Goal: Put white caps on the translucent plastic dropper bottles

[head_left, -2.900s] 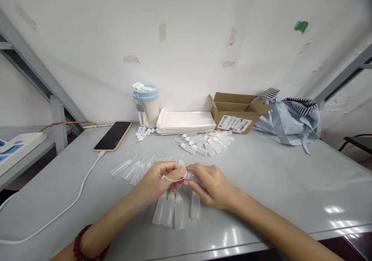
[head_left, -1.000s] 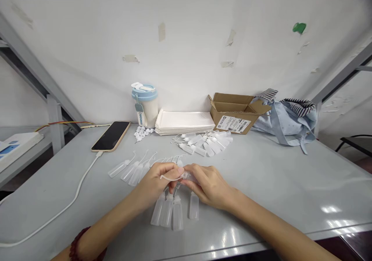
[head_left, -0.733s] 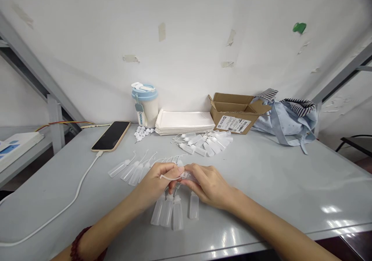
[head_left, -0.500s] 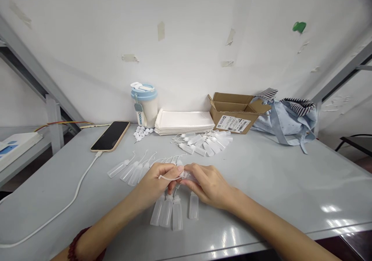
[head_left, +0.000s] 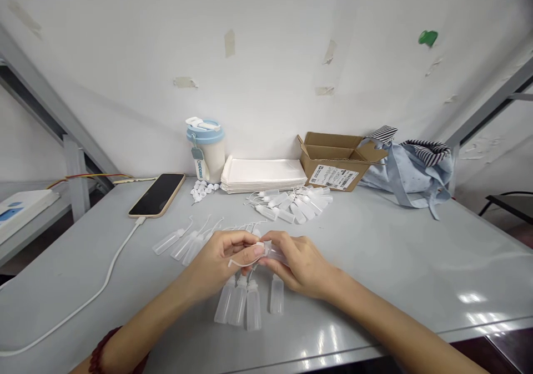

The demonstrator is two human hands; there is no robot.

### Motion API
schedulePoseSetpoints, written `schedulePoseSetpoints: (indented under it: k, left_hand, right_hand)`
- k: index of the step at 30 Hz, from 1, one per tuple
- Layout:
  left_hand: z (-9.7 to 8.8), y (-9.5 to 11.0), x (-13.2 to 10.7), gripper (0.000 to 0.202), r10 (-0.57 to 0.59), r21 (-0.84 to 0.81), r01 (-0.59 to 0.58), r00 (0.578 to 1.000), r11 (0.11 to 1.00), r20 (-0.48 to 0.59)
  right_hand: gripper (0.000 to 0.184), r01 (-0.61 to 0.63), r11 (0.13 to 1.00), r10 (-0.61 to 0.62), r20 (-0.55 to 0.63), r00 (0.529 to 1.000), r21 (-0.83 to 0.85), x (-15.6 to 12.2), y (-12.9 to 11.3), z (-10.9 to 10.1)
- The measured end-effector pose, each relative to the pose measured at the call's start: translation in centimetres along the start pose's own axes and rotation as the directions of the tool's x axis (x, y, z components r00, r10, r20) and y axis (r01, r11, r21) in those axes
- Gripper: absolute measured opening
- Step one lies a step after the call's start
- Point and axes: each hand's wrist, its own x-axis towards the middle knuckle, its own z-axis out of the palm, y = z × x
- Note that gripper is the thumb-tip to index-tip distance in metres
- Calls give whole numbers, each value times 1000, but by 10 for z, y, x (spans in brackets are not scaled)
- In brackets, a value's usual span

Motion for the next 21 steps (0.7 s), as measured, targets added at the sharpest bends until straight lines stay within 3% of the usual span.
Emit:
schedulePoseSetpoints:
  k: [7,13,21]
  left_hand:
    - [1,-1,1,41,-21,54,23,999,998,-41]
    - [0,-1,0,41,1,99,7,996,995,-88]
    - [-2,0,-1,44,-5,74,15,991,997,-134]
  right_hand:
    - [32,8,997,-11,-35,999,-71,1,0,2]
    - [34,-14,998,8,-93,996,-63,2,3,1]
    - [16,58,998,-63,-201,977,-30,1,7,0]
